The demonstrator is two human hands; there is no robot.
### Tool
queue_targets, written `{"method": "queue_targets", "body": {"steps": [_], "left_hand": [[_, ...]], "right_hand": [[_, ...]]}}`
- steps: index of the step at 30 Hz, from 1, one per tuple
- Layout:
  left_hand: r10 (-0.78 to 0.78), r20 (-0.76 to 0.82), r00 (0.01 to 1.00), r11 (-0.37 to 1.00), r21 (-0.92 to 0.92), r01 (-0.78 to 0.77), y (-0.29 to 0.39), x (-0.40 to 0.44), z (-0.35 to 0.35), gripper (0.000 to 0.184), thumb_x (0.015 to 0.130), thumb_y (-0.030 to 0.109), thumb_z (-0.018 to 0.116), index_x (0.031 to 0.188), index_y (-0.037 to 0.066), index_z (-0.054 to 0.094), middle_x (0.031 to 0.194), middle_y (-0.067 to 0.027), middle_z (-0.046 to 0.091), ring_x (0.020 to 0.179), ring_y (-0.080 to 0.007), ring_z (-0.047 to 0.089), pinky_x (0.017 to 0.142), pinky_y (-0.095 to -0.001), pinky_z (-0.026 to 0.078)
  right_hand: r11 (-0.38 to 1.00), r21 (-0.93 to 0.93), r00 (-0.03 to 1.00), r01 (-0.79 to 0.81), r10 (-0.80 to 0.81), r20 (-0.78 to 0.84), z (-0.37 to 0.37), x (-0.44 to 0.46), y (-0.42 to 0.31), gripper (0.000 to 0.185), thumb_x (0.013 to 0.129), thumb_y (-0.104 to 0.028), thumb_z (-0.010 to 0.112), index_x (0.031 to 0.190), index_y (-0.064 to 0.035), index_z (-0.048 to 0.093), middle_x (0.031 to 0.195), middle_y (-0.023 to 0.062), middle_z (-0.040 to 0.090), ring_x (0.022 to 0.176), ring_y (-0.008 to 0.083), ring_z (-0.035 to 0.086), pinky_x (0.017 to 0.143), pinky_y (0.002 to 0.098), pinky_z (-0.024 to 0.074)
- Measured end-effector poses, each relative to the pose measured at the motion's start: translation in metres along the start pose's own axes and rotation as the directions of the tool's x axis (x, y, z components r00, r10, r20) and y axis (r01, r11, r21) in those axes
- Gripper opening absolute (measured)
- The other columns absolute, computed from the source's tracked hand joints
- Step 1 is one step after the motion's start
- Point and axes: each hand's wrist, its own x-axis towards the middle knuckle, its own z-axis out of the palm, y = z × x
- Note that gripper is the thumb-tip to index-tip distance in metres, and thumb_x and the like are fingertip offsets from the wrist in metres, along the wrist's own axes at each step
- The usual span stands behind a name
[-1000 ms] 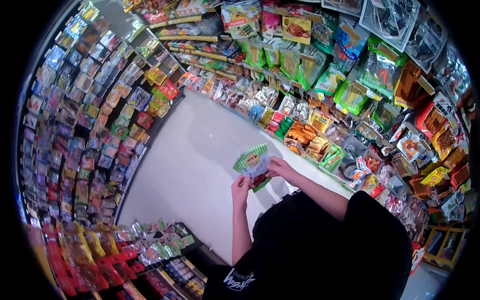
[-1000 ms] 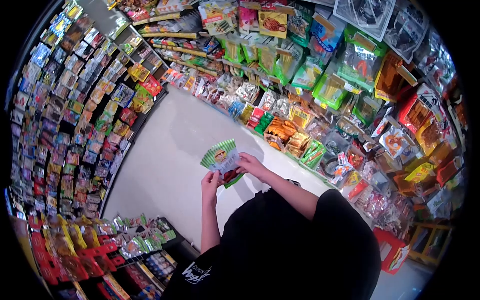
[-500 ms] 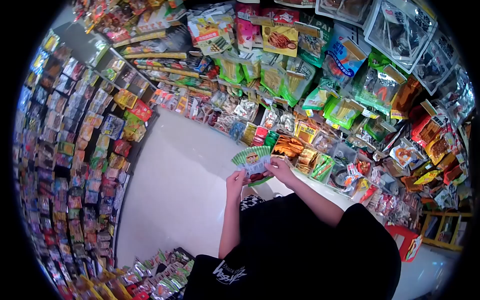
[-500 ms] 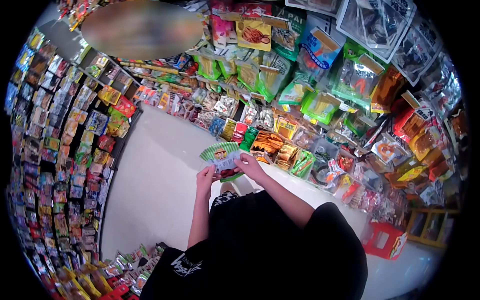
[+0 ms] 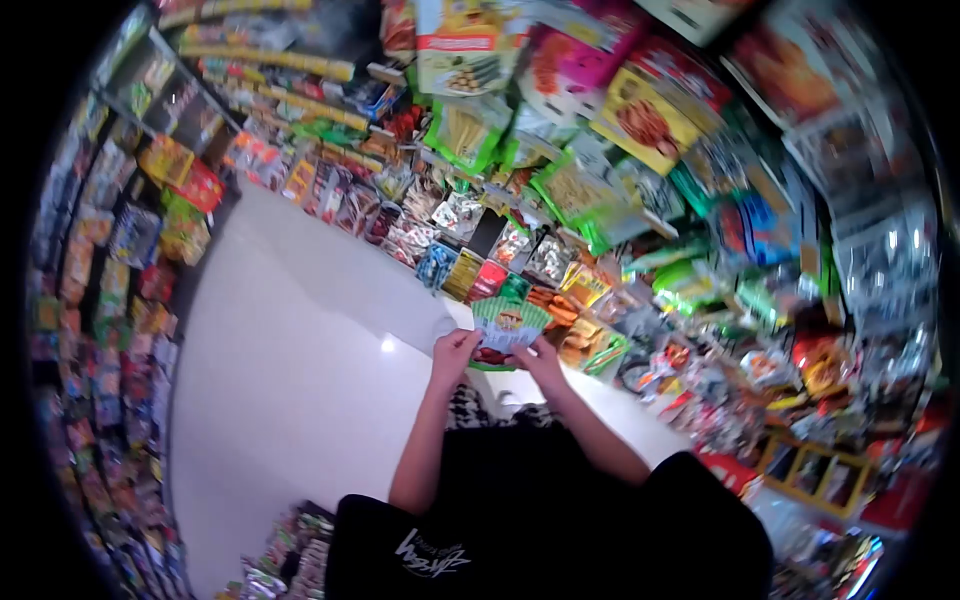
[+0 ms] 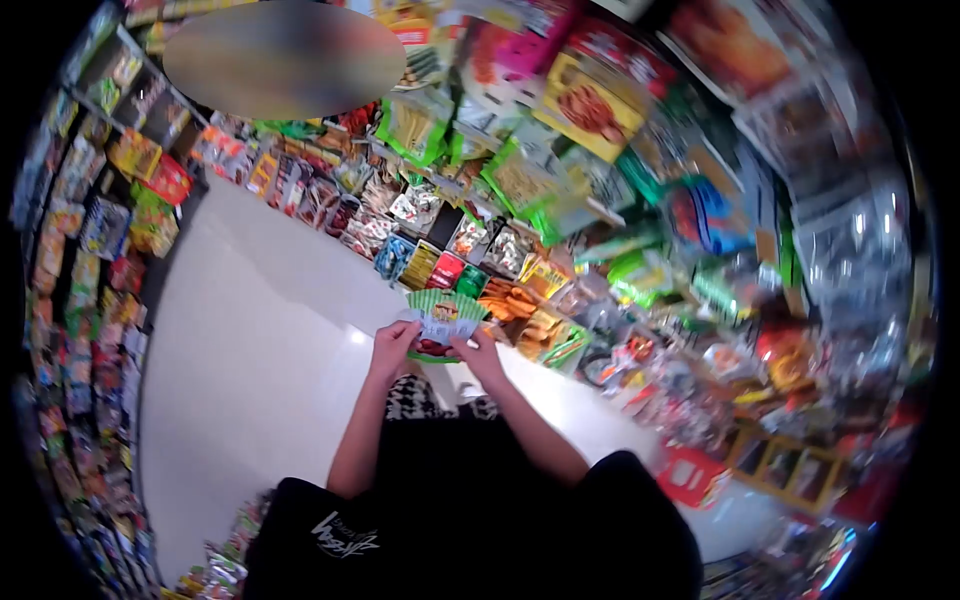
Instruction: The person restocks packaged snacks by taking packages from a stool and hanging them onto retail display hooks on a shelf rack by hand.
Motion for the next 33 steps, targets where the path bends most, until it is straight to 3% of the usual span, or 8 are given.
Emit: {"method": "queue_targets", "body": {"steps": [2,6,13,18,21,25,28,33], "left_hand": [[0.006,-0.003,1.000,0.999,0.037,-0.006,0.013,0.028,-0.010,0.026,0.084,0.022,0.064,0.077,-0.003,0.065,0.064,-0.0037,0.061,0.053,-0.0086,0.055,0.051,-0.0221,0.045],[-0.131,0.087,0.988,0.991,0.029,0.129,0.004,0.092,-0.027,0.028,0.084,0.024,0.063,0.082,-0.003,0.066,0.063,-0.0046,0.062,0.053,-0.0095,0.058,0.050,-0.0229,0.047],[-0.108,0.150,0.983,0.990,0.110,0.092,-0.035,0.170,-0.012,0.020,0.085,0.014,0.059,0.098,0.000,0.062,0.075,-0.0048,0.062,0.055,-0.0086,0.057,0.051,-0.0205,0.046],[-0.143,0.206,0.968,0.986,0.117,0.121,-0.070,0.225,0.008,0.023,0.085,0.014,0.056,0.100,-0.003,0.059,0.078,-0.0092,0.063,0.060,-0.0118,0.061,0.056,-0.0240,0.049],[-0.126,0.255,0.959,0.992,0.064,0.113,-0.103,0.262,0.029,0.024,0.085,0.012,0.055,0.105,-0.002,0.057,0.089,-0.0109,0.064,0.071,-0.0132,0.063,0.065,-0.0248,0.049],[-0.120,0.329,0.937,0.993,0.017,0.121,-0.122,0.296,0.051,0.034,0.088,0.014,0.056,0.117,0.001,0.045,0.099,-0.0095,0.060,0.084,-0.0152,0.061,0.070,-0.0258,0.050],[-0.124,0.345,0.930,0.991,-0.001,0.133,-0.135,0.327,0.062,0.034,0.088,0.014,0.055,0.118,0.004,0.043,0.101,-0.0094,0.060,0.088,-0.0171,0.061,0.072,-0.0282,0.051],[-0.274,0.281,0.920,0.959,0.014,0.281,-0.104,0.355,0.077,0.038,0.087,0.013,0.055,0.122,0.007,0.043,0.108,-0.0067,0.059,0.097,-0.0159,0.058,0.080,-0.0311,0.048]], "right_hand": [[0.996,-0.051,0.996,-0.072,0.069,-0.062,0.015,0.031,0.006,0.028,0.087,-0.012,0.059,0.111,0.0015,0.053,0.100,0.0092,0.059,0.077,0.0152,0.063,0.068,0.0253,0.0524],[0.996,-0.086,0.993,-0.011,0.001,-0.118,0.021,0.085,0.030,0.029,0.087,-0.015,0.060,0.111,0.0014,0.052,0.092,0.0073,0.062,0.071,0.0142,0.063,0.066,0.0248,0.0517],[1.000,0.001,0.982,0.005,-0.005,-0.187,-0.003,0.160,0.056,0.025,0.086,-0.009,0.060,0.107,0.0034,0.055,0.094,0.0080,0.063,0.073,0.0132,0.063,0.068,0.0251,0.0506],[0.995,-0.099,0.979,0.008,-0.028,-0.203,-0.045,0.217,0.095,0.020,0.085,-0.005,0.060,0.103,0.0037,0.059,0.092,0.0054,0.064,0.075,0.0114,0.062,0.067,0.0241,0.0482],[0.997,0.053,0.966,0.056,-0.041,-0.255,-0.058,0.249,0.101,0.020,0.084,-0.004,0.060,0.103,0.0041,0.059,0.094,0.0072,0.064,0.079,0.0115,0.061,0.069,0.0236,0.0486],[0.990,-0.141,0.959,0.019,-0.058,-0.277,-0.083,0.296,0.098,0.019,0.083,-0.011,0.061,0.096,0.0028,0.060,0.086,0.0071,0.064,0.073,0.0108,0.060,0.068,0.0244,0.0488],[0.993,0.095,0.945,0.077,-0.042,-0.324,-0.091,0.332,0.114,0.019,0.084,-0.009,0.060,0.098,0.0043,0.059,0.085,0.0065,0.064,0.072,0.0119,0.060,0.067,0.0245,0.0475],[0.987,0.132,0.953,0.094,-0.051,-0.298,-0.101,0.364,0.109,0.020,0.087,-0.011,0.058,0.101,0.0028,0.058,0.091,0.0066,0.063,0.079,0.0117,0.060,0.074,0.0237,0.0470]]}}
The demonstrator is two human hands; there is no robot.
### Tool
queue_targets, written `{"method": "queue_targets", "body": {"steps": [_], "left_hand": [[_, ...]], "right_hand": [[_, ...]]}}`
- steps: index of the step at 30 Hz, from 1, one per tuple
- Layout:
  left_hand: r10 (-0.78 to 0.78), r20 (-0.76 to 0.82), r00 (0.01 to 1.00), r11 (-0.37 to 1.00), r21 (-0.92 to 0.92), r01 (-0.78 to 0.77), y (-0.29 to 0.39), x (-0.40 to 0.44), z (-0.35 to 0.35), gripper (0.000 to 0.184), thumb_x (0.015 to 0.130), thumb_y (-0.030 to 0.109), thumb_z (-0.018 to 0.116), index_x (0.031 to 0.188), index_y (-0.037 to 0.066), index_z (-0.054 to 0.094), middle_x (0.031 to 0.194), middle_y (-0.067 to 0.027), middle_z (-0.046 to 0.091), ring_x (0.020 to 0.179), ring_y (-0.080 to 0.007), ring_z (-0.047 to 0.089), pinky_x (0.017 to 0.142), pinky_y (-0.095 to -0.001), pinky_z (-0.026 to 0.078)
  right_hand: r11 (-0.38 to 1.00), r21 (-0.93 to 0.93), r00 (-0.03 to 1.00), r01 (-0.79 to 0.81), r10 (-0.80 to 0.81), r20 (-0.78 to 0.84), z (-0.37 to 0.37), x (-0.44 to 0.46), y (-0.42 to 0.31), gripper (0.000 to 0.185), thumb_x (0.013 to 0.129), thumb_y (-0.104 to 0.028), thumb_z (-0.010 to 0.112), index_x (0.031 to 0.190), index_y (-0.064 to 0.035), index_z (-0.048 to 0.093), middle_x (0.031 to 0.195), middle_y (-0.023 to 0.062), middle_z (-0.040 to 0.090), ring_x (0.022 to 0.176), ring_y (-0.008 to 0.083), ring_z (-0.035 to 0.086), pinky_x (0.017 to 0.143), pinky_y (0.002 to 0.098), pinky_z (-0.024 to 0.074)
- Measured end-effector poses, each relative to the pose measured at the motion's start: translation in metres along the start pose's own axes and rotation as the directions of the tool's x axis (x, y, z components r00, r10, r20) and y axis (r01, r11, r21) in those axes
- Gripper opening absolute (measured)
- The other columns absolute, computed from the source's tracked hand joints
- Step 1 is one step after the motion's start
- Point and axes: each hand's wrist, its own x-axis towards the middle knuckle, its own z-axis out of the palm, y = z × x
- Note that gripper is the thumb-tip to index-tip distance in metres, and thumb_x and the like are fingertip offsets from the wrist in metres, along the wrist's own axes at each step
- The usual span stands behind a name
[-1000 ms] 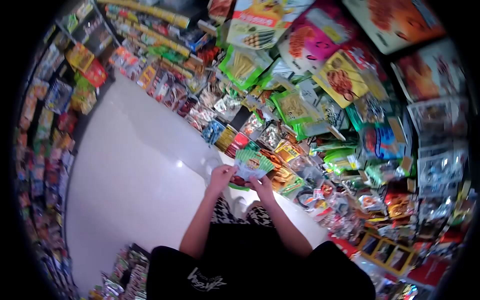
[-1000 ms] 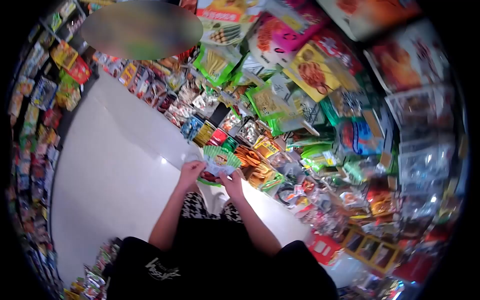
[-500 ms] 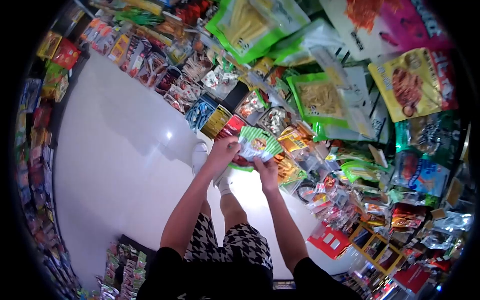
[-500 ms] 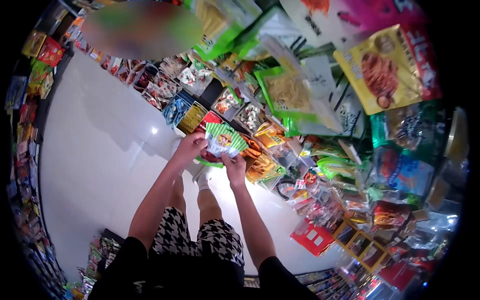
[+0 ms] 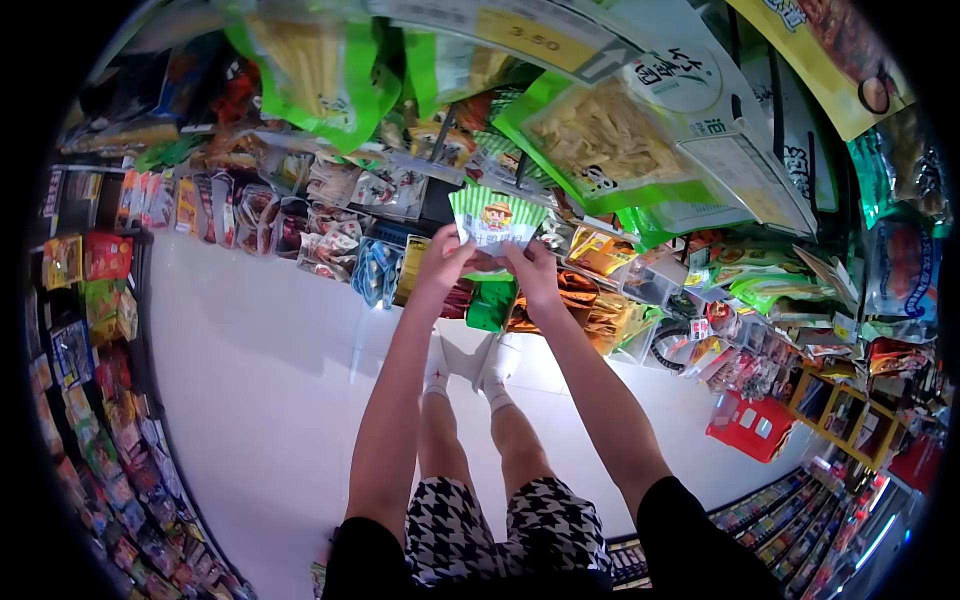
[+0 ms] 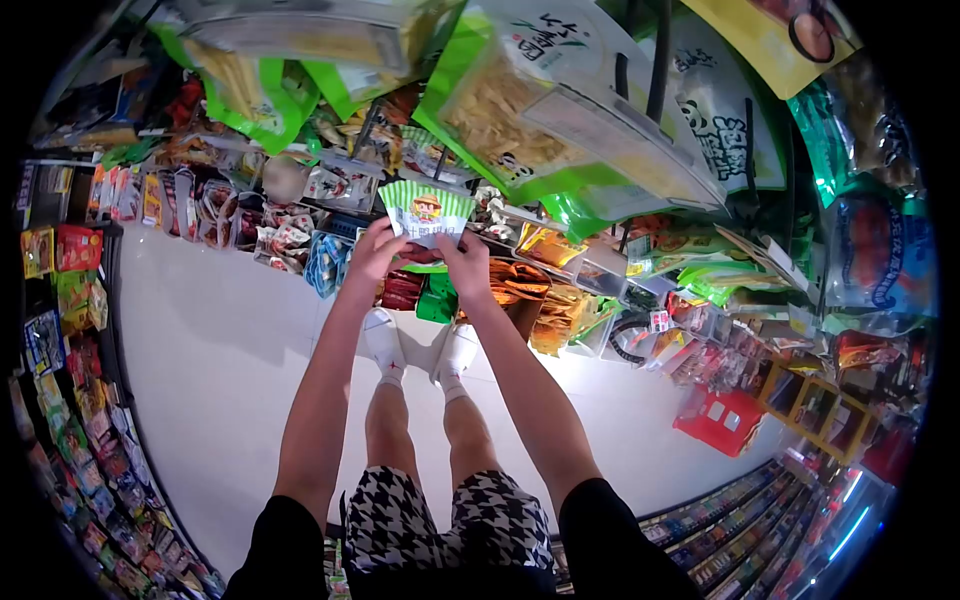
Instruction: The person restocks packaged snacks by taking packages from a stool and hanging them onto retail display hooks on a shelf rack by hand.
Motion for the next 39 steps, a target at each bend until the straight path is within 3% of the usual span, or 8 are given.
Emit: {"method": "queue_targets", "body": {"steps": [2,5,12,22,33,37,39], "left_hand": [[0.036,-0.017,0.999,0.999,0.022,-0.035,0.004,0.009,-0.002,0.040,0.087,0.014,0.055,0.125,0.008,0.043,0.110,-0.0066,0.058,0.098,-0.0172,0.058,0.084,-0.0332,0.047],[0.144,0.009,0.990,0.989,-0.032,-0.143,0.014,0.008,0.001,0.039,0.089,0.018,0.054,0.124,0.006,0.044,0.113,-0.0070,0.057,0.101,-0.0182,0.057,0.087,-0.0339,0.046],[0.220,0.028,0.975,0.974,-0.050,-0.219,0.017,0.018,0.012,0.044,0.091,0.023,0.053,0.127,0.001,0.042,0.116,-0.0111,0.055,0.103,-0.0203,0.056,0.088,-0.0349,0.046],[0.188,0.047,0.981,0.982,-0.038,-0.186,0.015,0.021,0.002,0.041,0.092,0.022,0.052,0.127,0.002,0.044,0.114,-0.0088,0.056,0.101,-0.0176,0.057,0.088,-0.0346,0.045],[0.190,0.075,0.979,0.981,0.009,-0.192,0.014,0.019,0.000,0.048,0.091,0.025,0.053,0.132,0.004,0.039,0.120,-0.0102,0.052,0.108,-0.0175,0.052,0.089,-0.0330,0.043],[0.402,0.080,0.912,0.906,0.111,-0.409,-0.001,0.039,-0.003,0.050,0.090,0.008,0.051,0.137,0.004,0.033,0.133,-0.0128,0.039,0.115,-0.0206,0.049,0.094,-0.0306,0.039],[0.378,0.097,0.921,0.913,0.125,-0.388,-0.005,0.045,-0.003,0.056,0.089,-0.001,0.048,0.140,0.006,0.026,0.140,-0.0110,0.032,0.123,-0.0220,0.042,0.095,-0.0270,0.037]], "right_hand": [[0.996,-0.089,1.000,-0.021,0.022,0.012,-0.006,0.012,0.000,0.021,0.088,-0.012,0.057,0.104,0.0013,0.057,0.096,0.0066,0.062,0.083,0.0112,0.059,0.075,0.0247,0.0465],[0.992,0.052,0.993,0.112,-0.110,-0.049,0.005,0.013,-0.008,0.020,0.087,-0.014,0.060,0.097,0.0025,0.059,0.085,0.0049,0.064,0.076,0.0085,0.055,0.070,0.0225,0.0421],[0.983,0.031,0.982,0.183,-0.180,-0.061,-0.001,0.024,-0.019,0.021,0.089,-0.015,0.058,0.102,0.0010,0.056,0.090,0.0046,0.063,0.080,0.0090,0.057,0.073,0.0235,0.0440],[0.988,-0.031,0.986,0.152,-0.154,-0.059,0.000,0.022,-0.022,0.020,0.089,-0.017,0.058,0.095,0.0020,0.056,0.086,0.0060,0.064,0.078,0.0090,0.057,0.072,0.0230,0.0445],[0.993,0.010,0.988,0.121,-0.120,-0.093,0.007,0.021,-0.022,0.021,0.090,-0.014,0.056,0.102,0.0032,0.056,0.092,0.0069,0.063,0.080,0.0114,0.059,0.077,0.0250,0.0464],[0.999,-0.001,0.987,0.033,-0.032,-0.157,0.010,0.034,-0.021,0.026,0.091,-0.021,0.055,0.103,0.0024,0.055,0.094,0.0070,0.062,0.085,0.0130,0.059,0.081,0.0270,0.0465],[1.000,0.005,0.986,0.027,-0.026,-0.165,0.013,0.041,-0.024,0.024,0.091,-0.021,0.054,0.105,-0.0010,0.055,0.096,0.0066,0.061,0.085,0.0142,0.060,0.079,0.0281,0.0476]]}}
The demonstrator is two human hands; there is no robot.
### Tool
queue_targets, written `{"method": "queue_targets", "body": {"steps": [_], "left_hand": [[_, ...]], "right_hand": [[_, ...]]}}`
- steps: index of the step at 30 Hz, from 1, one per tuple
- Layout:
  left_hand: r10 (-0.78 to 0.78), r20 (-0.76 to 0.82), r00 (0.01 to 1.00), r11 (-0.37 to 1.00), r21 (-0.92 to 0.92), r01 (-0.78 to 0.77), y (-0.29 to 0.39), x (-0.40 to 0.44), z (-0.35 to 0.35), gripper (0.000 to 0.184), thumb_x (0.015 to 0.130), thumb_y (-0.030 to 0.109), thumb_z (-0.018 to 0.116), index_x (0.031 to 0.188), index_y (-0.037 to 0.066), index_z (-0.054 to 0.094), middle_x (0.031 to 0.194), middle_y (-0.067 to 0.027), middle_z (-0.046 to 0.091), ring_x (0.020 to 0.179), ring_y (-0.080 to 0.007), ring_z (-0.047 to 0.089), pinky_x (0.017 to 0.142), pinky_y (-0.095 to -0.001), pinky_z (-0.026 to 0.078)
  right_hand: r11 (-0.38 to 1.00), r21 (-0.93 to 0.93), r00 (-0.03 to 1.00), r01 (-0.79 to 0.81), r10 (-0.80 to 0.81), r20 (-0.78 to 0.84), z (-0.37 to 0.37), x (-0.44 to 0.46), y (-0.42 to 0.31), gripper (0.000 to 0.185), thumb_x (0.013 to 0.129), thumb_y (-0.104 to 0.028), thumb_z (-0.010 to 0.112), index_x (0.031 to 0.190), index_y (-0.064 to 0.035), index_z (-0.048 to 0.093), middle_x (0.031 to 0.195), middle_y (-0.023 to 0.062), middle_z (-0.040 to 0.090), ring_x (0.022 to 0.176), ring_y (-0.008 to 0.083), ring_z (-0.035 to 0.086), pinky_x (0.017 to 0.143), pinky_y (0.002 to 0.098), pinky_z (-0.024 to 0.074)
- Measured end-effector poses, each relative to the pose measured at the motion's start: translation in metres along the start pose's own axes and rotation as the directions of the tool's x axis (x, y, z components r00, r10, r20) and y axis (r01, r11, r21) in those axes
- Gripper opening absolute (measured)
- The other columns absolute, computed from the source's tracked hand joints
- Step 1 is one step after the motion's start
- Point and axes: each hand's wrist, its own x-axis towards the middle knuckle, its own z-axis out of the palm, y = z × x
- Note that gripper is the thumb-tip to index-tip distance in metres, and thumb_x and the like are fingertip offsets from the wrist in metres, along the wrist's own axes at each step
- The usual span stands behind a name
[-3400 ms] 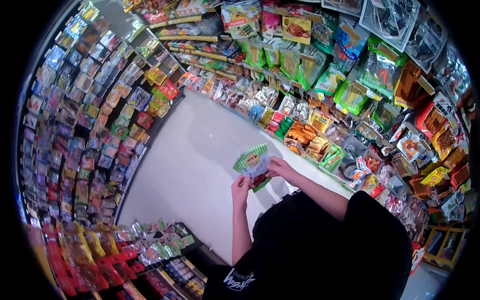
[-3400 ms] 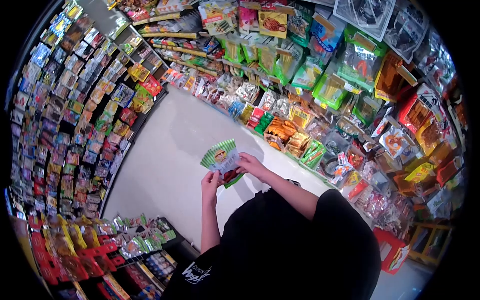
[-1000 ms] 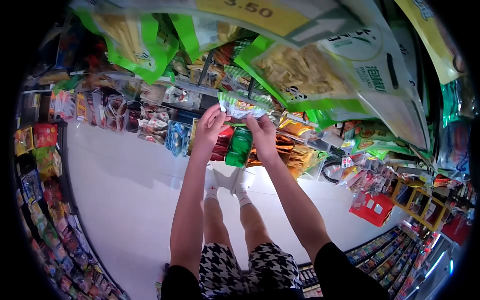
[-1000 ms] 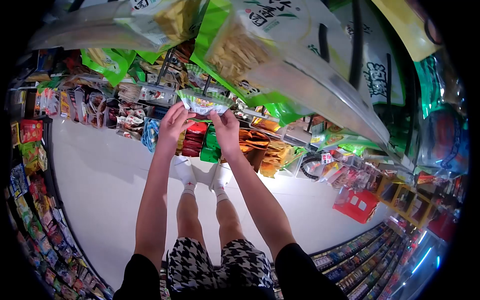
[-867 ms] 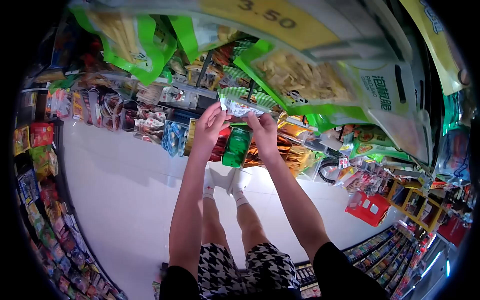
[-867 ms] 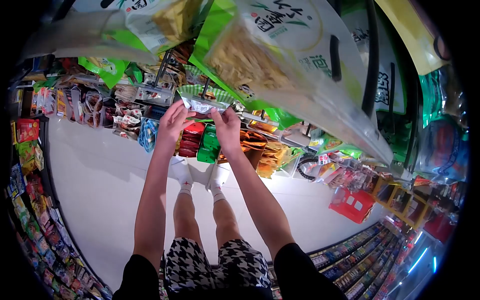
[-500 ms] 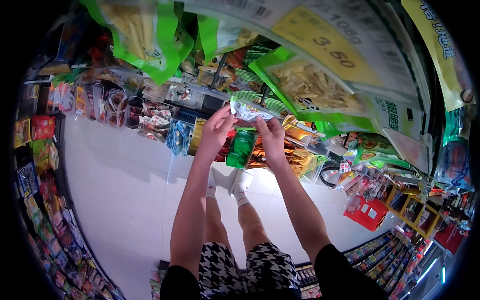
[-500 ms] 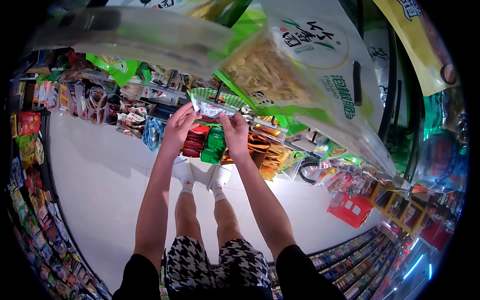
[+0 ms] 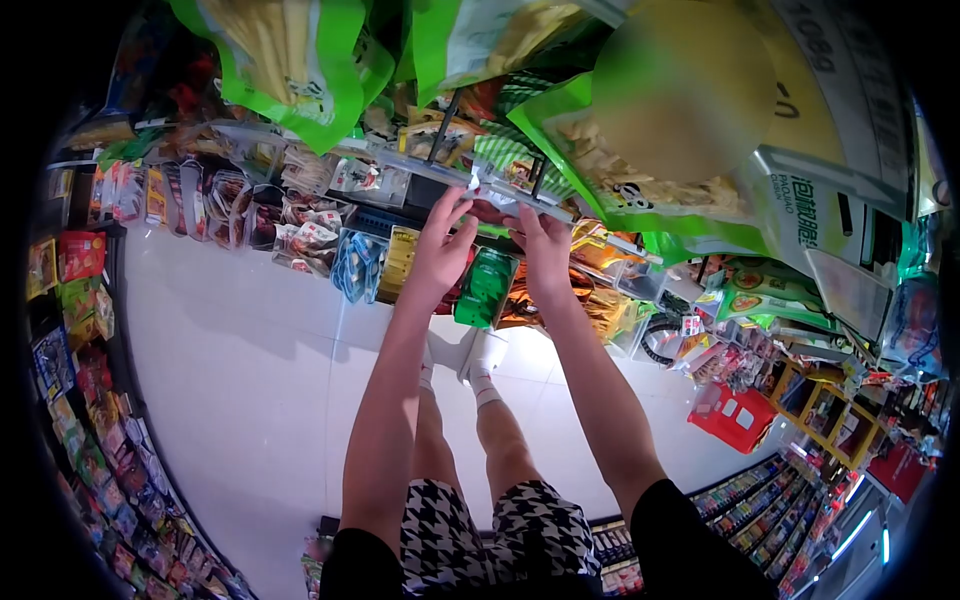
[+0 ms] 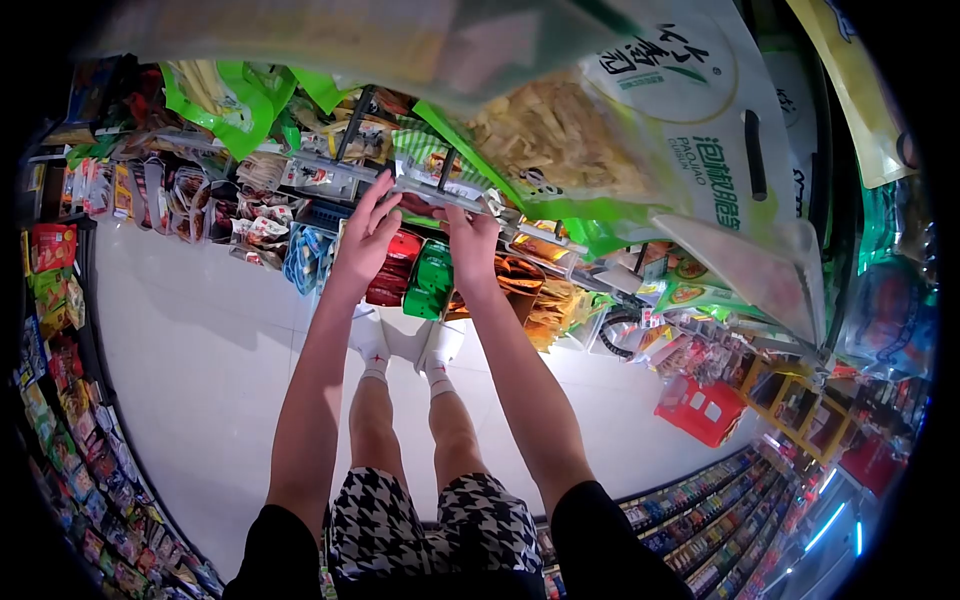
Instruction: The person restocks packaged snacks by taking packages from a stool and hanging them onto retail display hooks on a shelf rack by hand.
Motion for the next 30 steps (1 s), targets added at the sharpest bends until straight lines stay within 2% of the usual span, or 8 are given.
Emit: {"method": "queue_targets", "body": {"steps": [9,15,20,21,22,23,26,30], "left_hand": [[0.064,0.021,0.998,0.987,0.144,-0.066,0.003,-0.031,-0.011,0.059,0.090,-0.001,0.044,0.143,0.010,0.020,0.136,-0.0085,0.040,0.119,-0.0164,0.045,0.082,-0.0186,0.039],[-0.207,-0.071,0.976,0.908,0.358,0.218,-0.064,-0.120,-0.072,0.029,0.090,0.007,0.050,0.119,0.005,0.053,0.101,-0.0087,0.063,0.090,-0.0143,0.059,0.078,-0.0239,0.045],[-0.646,-0.153,0.748,0.330,0.828,0.454,-0.139,-0.284,-0.196,0.025,0.082,0.020,0.045,0.091,0.006,0.062,0.093,-0.0182,0.063,0.091,-0.0332,0.060,0.081,-0.0399,0.047],[-0.604,-0.305,0.736,0.279,0.785,0.554,-0.152,-0.328,-0.224,0.022,0.084,0.022,0.050,0.087,0.005,0.063,0.070,-0.0055,0.063,0.060,-0.0179,0.062,0.052,-0.0312,0.049],[-0.784,-0.025,0.620,-0.045,0.999,-0.016,-0.157,-0.357,-0.255,0.022,0.083,0.022,0.051,0.088,0.004,0.063,0.073,-0.0064,0.065,0.058,-0.0148,0.063,0.047,-0.0287,0.049],[-0.821,-0.090,0.563,-0.071,0.996,0.056,-0.144,-0.379,-0.263,0.023,0.083,0.021,0.051,0.091,0.003,0.062,0.076,-0.0080,0.066,0.056,-0.0136,0.063,0.043,-0.0270,0.047],[-0.705,-0.397,0.587,0.367,0.504,0.782,-0.059,-0.414,-0.230,0.026,0.083,0.021,0.050,0.096,0.002,0.061,0.074,-0.0089,0.065,0.056,-0.0144,0.062,0.042,-0.0278,0.046],[-0.674,-0.397,0.624,0.459,0.436,0.774,-0.023,-0.435,-0.188,0.028,0.082,0.023,0.050,0.098,0.002,0.060,0.073,-0.0093,0.065,0.054,-0.0150,0.060,0.042,-0.0275,0.044]], "right_hand": [[0.999,0.025,0.996,0.025,-0.023,-0.090,0.011,-0.015,-0.008,0.038,0.086,-0.016,0.058,0.119,-0.0027,0.043,0.107,0.0093,0.058,0.088,0.0128,0.058,0.070,0.0254,0.0445],[0.967,-0.217,0.984,-0.130,0.153,0.095,-0.041,-0.097,0.073,0.036,0.083,-0.017,0.059,0.115,-0.0047,0.050,0.106,0.0078,0.058,0.099,0.0194,0.054,0.080,0.0309,0.0436],[0.531,-0.794,0.916,-0.296,0.394,-0.077,-0.123,-0.221,0.183,0.030,0.077,-0.026,0.064,0.098,-0.0049,0.064,0.091,0.0087,0.066,0.081,0.0205,0.063,0.074,0.0316,0.0483],[0.556,-0.714,0.868,-0.426,0.473,-0.150,-0.142,-0.247,0.202,0.028,0.077,-0.023,0.062,0.098,-0.0043,0.064,0.087,0.0092,0.066,0.076,0.0189,0.063,0.070,0.0307,0.0495],[0.561,-0.624,0.806,-0.545,0.556,-0.204,-0.156,-0.274,0.216,0.026,0.078,-0.021,0.061,0.097,-0.0037,0.064,0.084,0.0096,0.066,0.071,0.0173,0.063,0.066,0.0298,0.0507],[0.564,-0.602,0.789,-0.566,0.583,-0.195,-0.161,-0.294,0.216,0.025,0.078,-0.019,0.060,0.097,-0.0025,0.063,0.082,0.0103,0.066,0.069,0.0161,0.063,0.064,0.0291,0.0514],[0.663,-0.575,0.825,-0.480,0.564,-0.038,-0.167,-0.334,0.201,0.024,0.081,-0.018,0.058,0.096,0.0007,0.062,0.081,0.0113,0.066,0.069,0.0160,0.063,0.064,0.0288,0.0529],[0.787,-0.541,0.878,-0.295,0.447,0.173,-0.155,-0.362,0.154,0.025,0.083,-0.021,0.059,0.097,0.0005,0.061,0.084,0.0109,0.065,0.073,0.0158,0.064,0.067,0.0277,0.0525]]}}
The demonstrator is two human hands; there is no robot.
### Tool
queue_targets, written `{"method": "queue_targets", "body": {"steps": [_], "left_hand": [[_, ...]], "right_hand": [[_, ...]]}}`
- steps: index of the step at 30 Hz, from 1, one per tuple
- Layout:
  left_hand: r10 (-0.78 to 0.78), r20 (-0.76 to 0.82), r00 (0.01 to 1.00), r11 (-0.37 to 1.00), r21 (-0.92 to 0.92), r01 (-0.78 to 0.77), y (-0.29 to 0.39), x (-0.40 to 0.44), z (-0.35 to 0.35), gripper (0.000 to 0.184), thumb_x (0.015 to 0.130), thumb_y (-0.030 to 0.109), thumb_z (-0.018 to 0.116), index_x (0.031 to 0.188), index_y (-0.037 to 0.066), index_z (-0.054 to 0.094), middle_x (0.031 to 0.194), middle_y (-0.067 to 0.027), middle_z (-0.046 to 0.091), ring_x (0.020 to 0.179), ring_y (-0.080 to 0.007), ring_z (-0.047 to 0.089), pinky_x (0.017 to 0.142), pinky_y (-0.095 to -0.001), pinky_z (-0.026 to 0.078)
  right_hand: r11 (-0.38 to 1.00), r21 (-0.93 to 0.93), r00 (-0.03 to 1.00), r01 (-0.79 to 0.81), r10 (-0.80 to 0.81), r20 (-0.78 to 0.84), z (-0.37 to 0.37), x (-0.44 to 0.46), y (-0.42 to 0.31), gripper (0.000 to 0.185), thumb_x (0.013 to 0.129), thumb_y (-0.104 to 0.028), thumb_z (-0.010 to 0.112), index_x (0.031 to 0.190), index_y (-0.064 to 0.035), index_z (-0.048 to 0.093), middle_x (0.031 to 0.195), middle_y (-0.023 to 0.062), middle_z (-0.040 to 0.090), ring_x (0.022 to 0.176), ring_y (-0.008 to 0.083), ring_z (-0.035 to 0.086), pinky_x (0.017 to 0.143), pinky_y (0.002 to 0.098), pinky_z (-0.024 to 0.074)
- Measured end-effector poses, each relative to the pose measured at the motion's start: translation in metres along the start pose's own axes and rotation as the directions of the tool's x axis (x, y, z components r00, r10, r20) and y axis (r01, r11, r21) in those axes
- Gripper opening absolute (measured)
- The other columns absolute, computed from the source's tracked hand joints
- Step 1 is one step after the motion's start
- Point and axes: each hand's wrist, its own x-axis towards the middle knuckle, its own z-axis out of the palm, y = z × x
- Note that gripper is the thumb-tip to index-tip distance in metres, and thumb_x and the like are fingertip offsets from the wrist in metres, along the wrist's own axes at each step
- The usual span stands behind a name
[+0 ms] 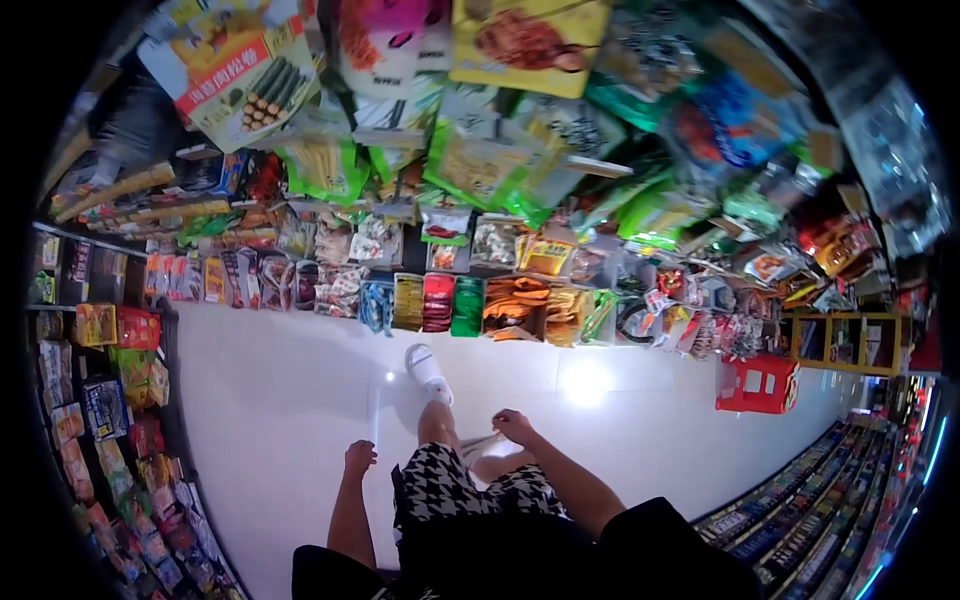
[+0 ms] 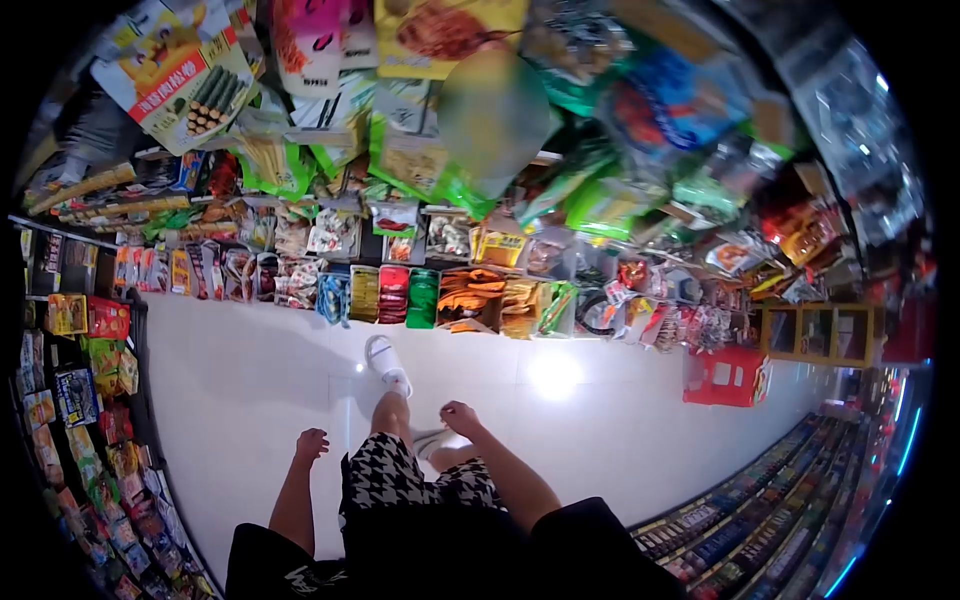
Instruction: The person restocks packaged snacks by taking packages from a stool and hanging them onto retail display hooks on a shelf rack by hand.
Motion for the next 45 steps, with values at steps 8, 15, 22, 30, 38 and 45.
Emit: {"method": "queue_targets", "body": {"steps": [8,15,22,30,38,45], "left_hand": [[0.481,0.047,0.876,0.876,0.008,-0.482,0.096,-0.073,0.180,0.017,0.088,0.017,0.051,0.096,0.004,0.059,0.077,-0.0052,0.061,0.055,-0.0103,0.054,0.045,-0.0211,0.041],[0.467,0.627,0.624,0.812,-0.024,-0.583,0.150,-0.277,0.343,0.024,0.091,0.023,0.047,0.101,0.005,0.059,0.085,-0.0066,0.064,0.071,-0.0126,0.062,0.057,-0.0230,0.046],[0.223,0.729,0.647,0.906,0.090,-0.414,0.162,-0.309,0.422,0.031,0.087,0.026,0.052,0.108,0.003,0.053,0.094,-0.0136,0.062,0.082,-0.0237,0.062,0.065,-0.0313,0.050],[-0.028,0.591,0.806,0.914,0.341,-0.218,0.167,-0.254,0.542,0.034,0.085,0.026,0.048,0.111,0.004,0.051,0.099,-0.0127,0.060,0.086,-0.0265,0.060,0.071,-0.0383,0.048],[-0.075,0.774,0.629,0.922,0.295,-0.253,0.244,-0.331,0.758,0.032,0.086,0.027,0.048,0.110,0.006,0.051,0.095,-0.0101,0.060,0.080,-0.0220,0.061,0.065,-0.0339,0.047],[-0.079,0.837,0.542,0.904,0.289,-0.314,0.297,-0.410,0.876,0.030,0.083,0.026,0.056,0.106,0.007,0.053,0.092,-0.0099,0.061,0.081,-0.0222,0.062,0.066,-0.0344,0.049]], "right_hand": [[0.884,0.247,0.914,0.397,-0.356,-0.194,-0.045,-0.118,0.017,0.021,0.086,-0.014,0.053,0.101,-0.0010,0.058,0.087,0.0083,0.063,0.078,0.0159,0.062,0.067,0.0289,0.0509],[0.543,0.763,0.860,0.350,0.136,-0.492,-0.112,-0.342,0.188,0.024,0.090,-0.026,0.050,0.105,-0.0083,0.056,0.091,0.0053,0.063,0.082,0.0139,0.061,0.071,0.0278,0.0460],[0.032,0.719,0.439,0.694,0.773,-0.458,-0.083,-0.469,0.409,0.016,0.085,-0.023,0.049,0.095,-0.0107,0.053,0.079,0.0020,0.060,0.071,0.0126,0.059,0.064,0.0293,0.0431],[-0.403,0.579,0.569,0.709,0.811,-0.133,-0.064,-0.435,0.439,0.018,0.085,-0.022,0.051,0.098,-0.0097,0.053,0.085,0.0043,0.060,0.070,0.0147,0.059,0.059,0.0290,0.0436],[-0.119,0.709,0.437,0.695,0.853,-0.286,-0.204,-0.512,0.486,0.021,0.084,-0.024,0.052,0.099,-0.0096,0.054,0.085,0.0026,0.060,0.073,0.0132,0.060,0.062,0.0283,0.0433],[-0.120,0.606,0.396,0.787,0.851,-0.345,-0.326,-0.526,0.507,0.020,0.085,-0.024,0.052,0.099,-0.0105,0.054,0.085,0.0020,0.059,0.077,0.0126,0.059,0.066,0.0290,0.0427]]}}
